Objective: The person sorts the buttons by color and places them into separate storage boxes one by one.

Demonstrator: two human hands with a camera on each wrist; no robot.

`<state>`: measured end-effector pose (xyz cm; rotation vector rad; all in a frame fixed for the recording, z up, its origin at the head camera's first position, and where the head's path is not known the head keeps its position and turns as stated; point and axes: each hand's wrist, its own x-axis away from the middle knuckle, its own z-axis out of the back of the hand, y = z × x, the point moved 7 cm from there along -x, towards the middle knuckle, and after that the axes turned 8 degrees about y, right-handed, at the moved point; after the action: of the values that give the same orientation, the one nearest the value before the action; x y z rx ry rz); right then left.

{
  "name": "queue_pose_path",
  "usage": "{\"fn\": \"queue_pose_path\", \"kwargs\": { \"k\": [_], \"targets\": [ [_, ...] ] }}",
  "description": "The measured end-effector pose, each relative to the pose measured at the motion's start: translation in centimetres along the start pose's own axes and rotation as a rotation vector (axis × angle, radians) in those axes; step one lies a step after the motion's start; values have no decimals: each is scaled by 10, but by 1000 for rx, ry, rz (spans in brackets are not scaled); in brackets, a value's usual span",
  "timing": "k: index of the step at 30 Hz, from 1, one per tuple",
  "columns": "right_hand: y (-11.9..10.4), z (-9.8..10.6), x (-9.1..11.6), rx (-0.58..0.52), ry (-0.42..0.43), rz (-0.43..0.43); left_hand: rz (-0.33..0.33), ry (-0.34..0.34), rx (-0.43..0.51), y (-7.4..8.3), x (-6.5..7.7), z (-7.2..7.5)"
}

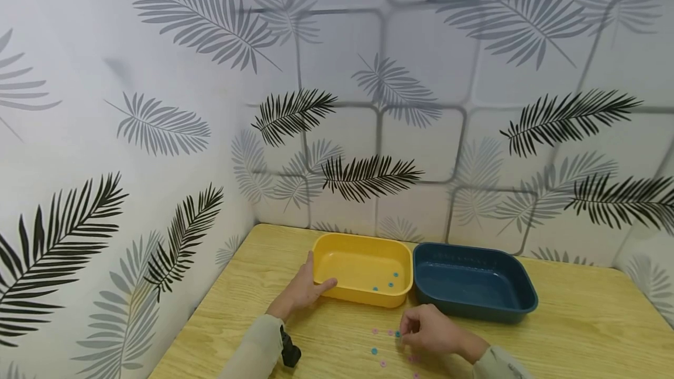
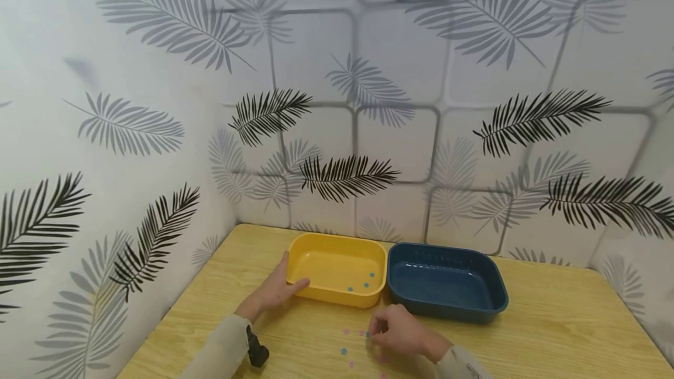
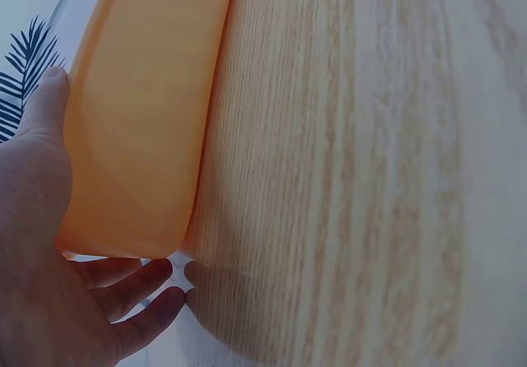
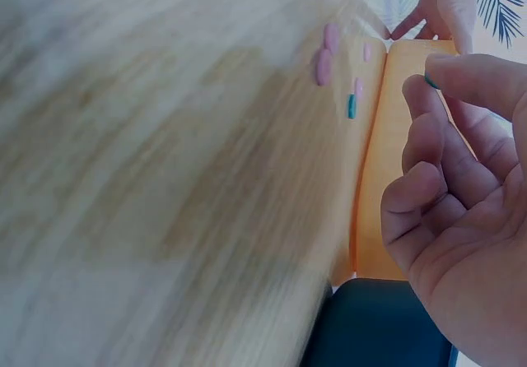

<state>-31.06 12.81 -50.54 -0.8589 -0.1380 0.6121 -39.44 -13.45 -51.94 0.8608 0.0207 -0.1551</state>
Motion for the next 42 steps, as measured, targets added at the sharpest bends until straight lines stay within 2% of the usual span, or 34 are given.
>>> {"fn": "queue_pose_path", "kwargs": {
  "k": [12, 22, 42],
  "targets": [
    [-4, 9, -3, -5, 8, -46, 5, 4, 2, 0, 1, 1],
    [-3, 20, -8, -29, 44, -49, 2, 5, -8, 1, 1, 1],
    [0, 43, -24, -73, 186, -171, 19, 3, -16, 1, 1, 1]
  ]
}}
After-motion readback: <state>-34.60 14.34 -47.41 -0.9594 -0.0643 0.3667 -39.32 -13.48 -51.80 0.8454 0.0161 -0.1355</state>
